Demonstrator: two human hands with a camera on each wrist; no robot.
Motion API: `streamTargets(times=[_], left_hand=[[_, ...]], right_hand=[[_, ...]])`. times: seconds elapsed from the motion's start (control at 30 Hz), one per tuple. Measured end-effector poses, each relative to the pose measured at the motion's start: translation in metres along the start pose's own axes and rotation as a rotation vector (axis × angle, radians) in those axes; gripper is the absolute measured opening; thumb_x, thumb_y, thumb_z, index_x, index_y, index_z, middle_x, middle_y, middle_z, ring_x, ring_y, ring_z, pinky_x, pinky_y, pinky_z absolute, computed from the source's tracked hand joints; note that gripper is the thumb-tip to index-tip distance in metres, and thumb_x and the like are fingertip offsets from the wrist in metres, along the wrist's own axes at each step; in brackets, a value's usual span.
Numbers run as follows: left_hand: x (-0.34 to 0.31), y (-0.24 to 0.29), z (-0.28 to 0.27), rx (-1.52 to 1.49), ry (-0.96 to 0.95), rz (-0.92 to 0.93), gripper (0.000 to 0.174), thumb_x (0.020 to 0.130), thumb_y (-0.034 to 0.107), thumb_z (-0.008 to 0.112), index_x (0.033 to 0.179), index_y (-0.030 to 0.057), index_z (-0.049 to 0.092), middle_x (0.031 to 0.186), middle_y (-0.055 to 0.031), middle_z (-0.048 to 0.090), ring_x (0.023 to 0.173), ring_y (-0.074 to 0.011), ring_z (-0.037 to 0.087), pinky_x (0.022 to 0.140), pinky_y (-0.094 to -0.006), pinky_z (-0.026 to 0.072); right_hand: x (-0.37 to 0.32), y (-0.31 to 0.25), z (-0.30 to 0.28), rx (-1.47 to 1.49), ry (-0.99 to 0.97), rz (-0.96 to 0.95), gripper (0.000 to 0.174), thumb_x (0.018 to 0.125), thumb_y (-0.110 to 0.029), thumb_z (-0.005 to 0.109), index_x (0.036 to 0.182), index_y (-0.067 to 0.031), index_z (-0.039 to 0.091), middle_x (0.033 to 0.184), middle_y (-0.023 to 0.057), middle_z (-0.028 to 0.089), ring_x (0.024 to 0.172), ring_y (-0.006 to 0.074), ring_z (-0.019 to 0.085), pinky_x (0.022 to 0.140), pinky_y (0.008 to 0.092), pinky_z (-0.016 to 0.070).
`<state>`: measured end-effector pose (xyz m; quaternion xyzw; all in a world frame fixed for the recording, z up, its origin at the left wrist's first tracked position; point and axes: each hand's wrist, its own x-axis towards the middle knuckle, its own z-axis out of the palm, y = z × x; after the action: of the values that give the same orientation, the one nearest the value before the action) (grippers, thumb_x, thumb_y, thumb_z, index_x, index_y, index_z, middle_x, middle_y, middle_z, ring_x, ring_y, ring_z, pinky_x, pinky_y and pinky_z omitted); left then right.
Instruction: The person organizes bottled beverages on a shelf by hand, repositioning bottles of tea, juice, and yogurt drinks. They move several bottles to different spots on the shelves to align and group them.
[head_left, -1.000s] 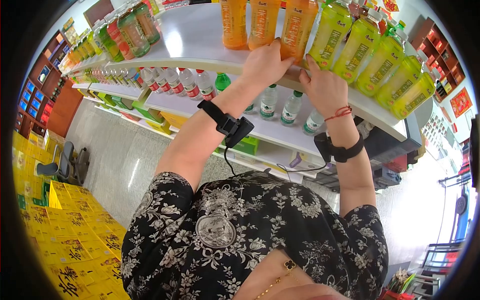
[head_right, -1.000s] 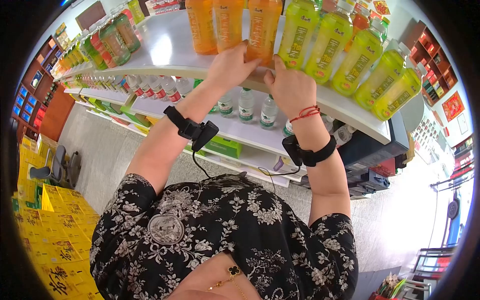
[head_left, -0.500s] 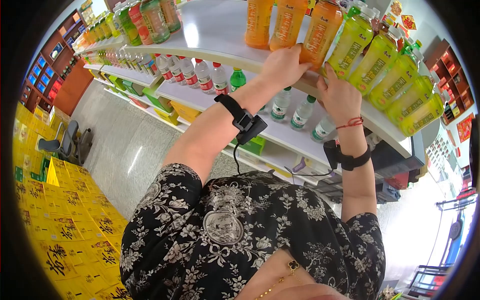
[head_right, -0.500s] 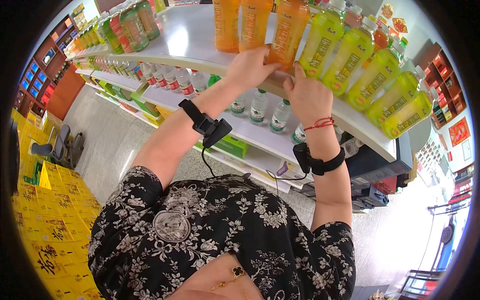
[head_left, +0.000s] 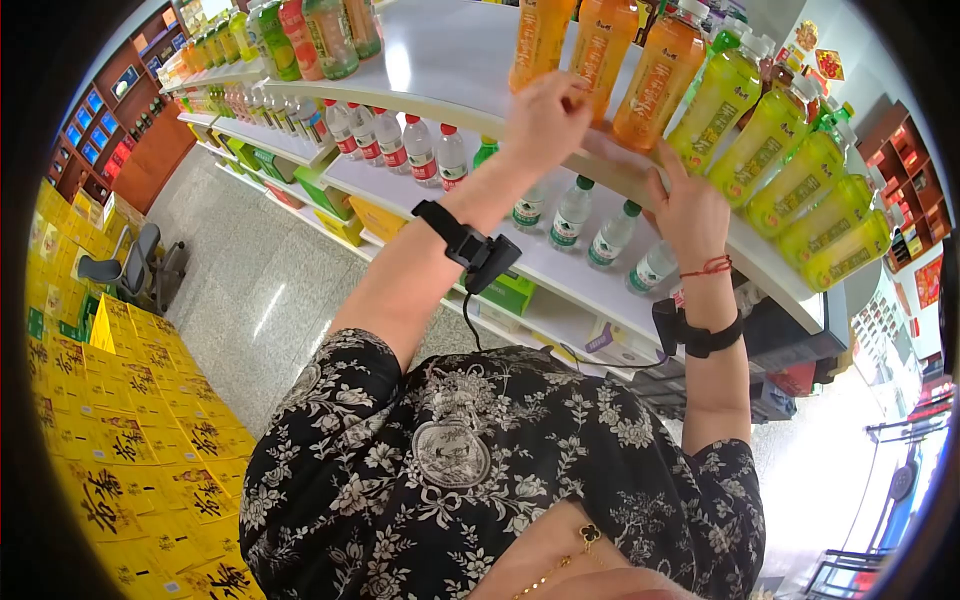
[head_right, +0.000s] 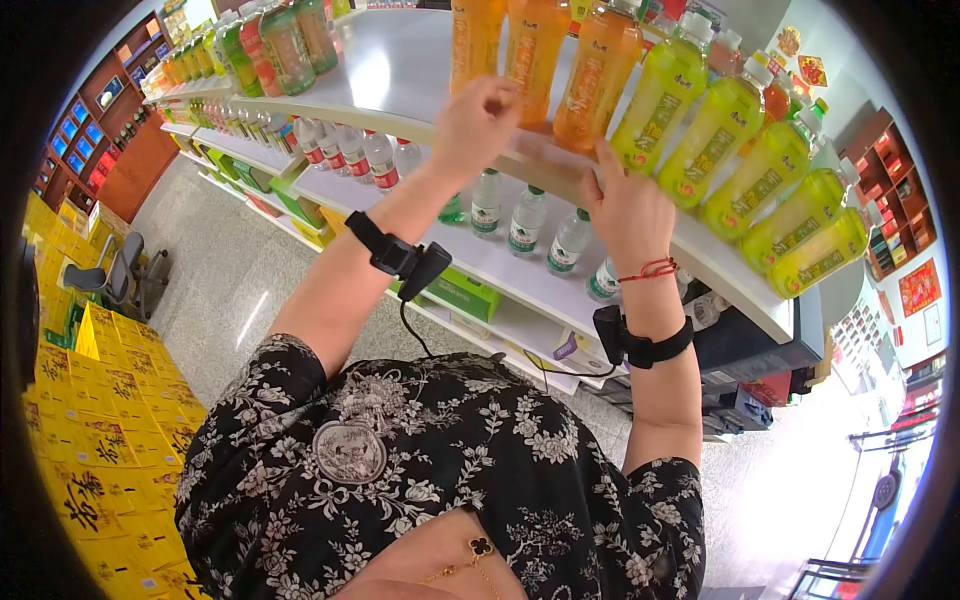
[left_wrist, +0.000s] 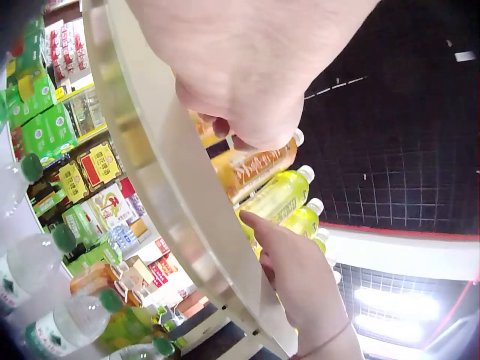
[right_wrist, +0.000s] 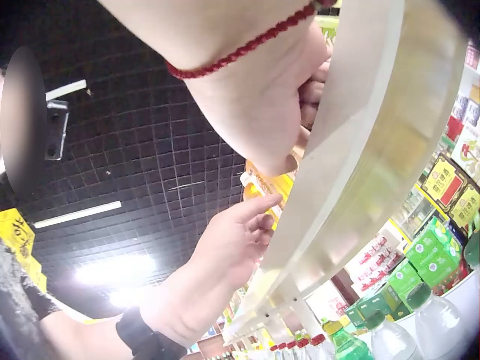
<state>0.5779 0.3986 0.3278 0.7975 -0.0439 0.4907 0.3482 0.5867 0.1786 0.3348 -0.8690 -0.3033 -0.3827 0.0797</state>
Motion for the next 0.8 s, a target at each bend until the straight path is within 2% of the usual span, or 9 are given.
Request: streamTargets(times=[0.07,0.2,0.27,0.3,0.37,0.47,0.7,0.77,0.8], left_hand=[[0.008,-0.014,-0.015,0.036,0.057,-0.114,0.032,0.082,0.027,0.069,0.105,0.0059,0.066,0.081,-0.0123,0.069,0.075,-0.0240,0.067,0.069,-0.0354,0.0520],[0.016,-0.022,-0.027,0.168,0.011,-0.037,0.031,0.082,0.030,0.069,0.100,0.0051,0.067,0.080,-0.0131,0.069,0.075,-0.0271,0.067,0.069,-0.0372,0.0519],[0.012,-0.013,-0.025,0.257,-0.179,-0.030,0.030,0.081,0.032,0.068,0.091,0.0035,0.066,0.080,-0.0147,0.068,0.077,-0.0322,0.066,0.070,-0.0406,0.0514],[0.011,-0.010,-0.025,0.256,-0.179,-0.029,0.030,0.081,0.032,0.068,0.091,0.0035,0.066,0.080,-0.0147,0.068,0.077,-0.0322,0.066,0.070,-0.0406,0.0514],[0.012,-0.007,-0.025,0.280,-0.319,-0.106,0.033,0.081,0.034,0.068,0.088,0.0020,0.065,0.080,-0.0169,0.067,0.079,-0.0365,0.065,0.070,-0.0437,0.0504],[0.013,-0.008,-0.025,0.284,-0.323,-0.098,0.033,0.081,0.033,0.068,0.085,0.0011,0.063,0.081,-0.0181,0.067,0.079,-0.0373,0.065,0.069,-0.0448,0.0500],[0.011,-0.013,-0.023,0.243,-0.298,-0.065,0.033,0.081,0.033,0.069,0.085,0.0000,0.065,0.080,-0.0198,0.068,0.080,-0.0362,0.066,0.073,-0.0438,0.0520],[0.009,-0.019,-0.019,0.228,-0.274,-0.058,0.034,0.081,0.032,0.069,0.096,0.0022,0.067,0.081,-0.0159,0.068,0.081,-0.0356,0.065,0.071,-0.0438,0.0510],[0.009,-0.018,-0.021,0.226,-0.274,-0.058,0.034,0.081,0.032,0.069,0.096,0.0022,0.067,0.081,-0.0159,0.068,0.081,-0.0356,0.065,0.071,-0.0438,0.0510]], right_hand=[[0.001,-0.005,0.006,0.108,0.100,-0.116,0.034,0.087,-0.031,0.060,0.118,-0.0174,0.063,0.060,0.0106,0.062,0.054,0.0284,0.063,0.050,0.0404,0.0508],[0.012,-0.028,0.007,0.153,0.118,-0.165,0.031,0.086,-0.029,0.061,0.115,-0.0172,0.065,0.058,0.0098,0.060,0.053,0.0274,0.062,0.049,0.0400,0.0503],[0.017,-0.036,0.011,0.134,0.023,-0.111,0.031,0.087,-0.029,0.060,0.114,-0.0173,0.067,0.061,0.0109,0.062,0.057,0.0277,0.063,0.051,0.0397,0.0512],[0.019,-0.038,0.012,0.133,0.024,-0.110,0.031,0.087,-0.029,0.060,0.114,-0.0173,0.067,0.061,0.0109,0.062,0.057,0.0277,0.063,0.051,0.0397,0.0512],[0.023,-0.041,0.014,0.201,-0.023,-0.046,0.032,0.088,-0.030,0.058,0.115,-0.0166,0.067,0.066,0.0127,0.066,0.061,0.0298,0.065,0.055,0.0413,0.0525],[0.029,-0.045,0.014,0.167,-0.134,0.028,0.034,0.089,-0.033,0.055,0.116,-0.0154,0.067,0.073,0.0132,0.068,0.067,0.0312,0.067,0.060,0.0428,0.0536],[0.031,-0.047,0.018,0.207,-0.149,0.081,0.036,0.090,-0.035,0.053,0.119,-0.0166,0.066,0.079,0.0111,0.070,0.071,0.0307,0.068,0.064,0.0423,0.0545],[0.031,-0.048,0.018,0.199,-0.151,0.088,0.037,0.090,-0.036,0.053,0.120,-0.0175,0.065,0.080,0.0117,0.070,0.071,0.0309,0.068,0.065,0.0421,0.0546],[0.032,-0.048,0.017,0.198,-0.152,0.088,0.037,0.090,-0.036,0.053,0.120,-0.0175,0.065,0.080,0.0117,0.070,0.071,0.0309,0.068,0.065,0.0421,0.0546]])
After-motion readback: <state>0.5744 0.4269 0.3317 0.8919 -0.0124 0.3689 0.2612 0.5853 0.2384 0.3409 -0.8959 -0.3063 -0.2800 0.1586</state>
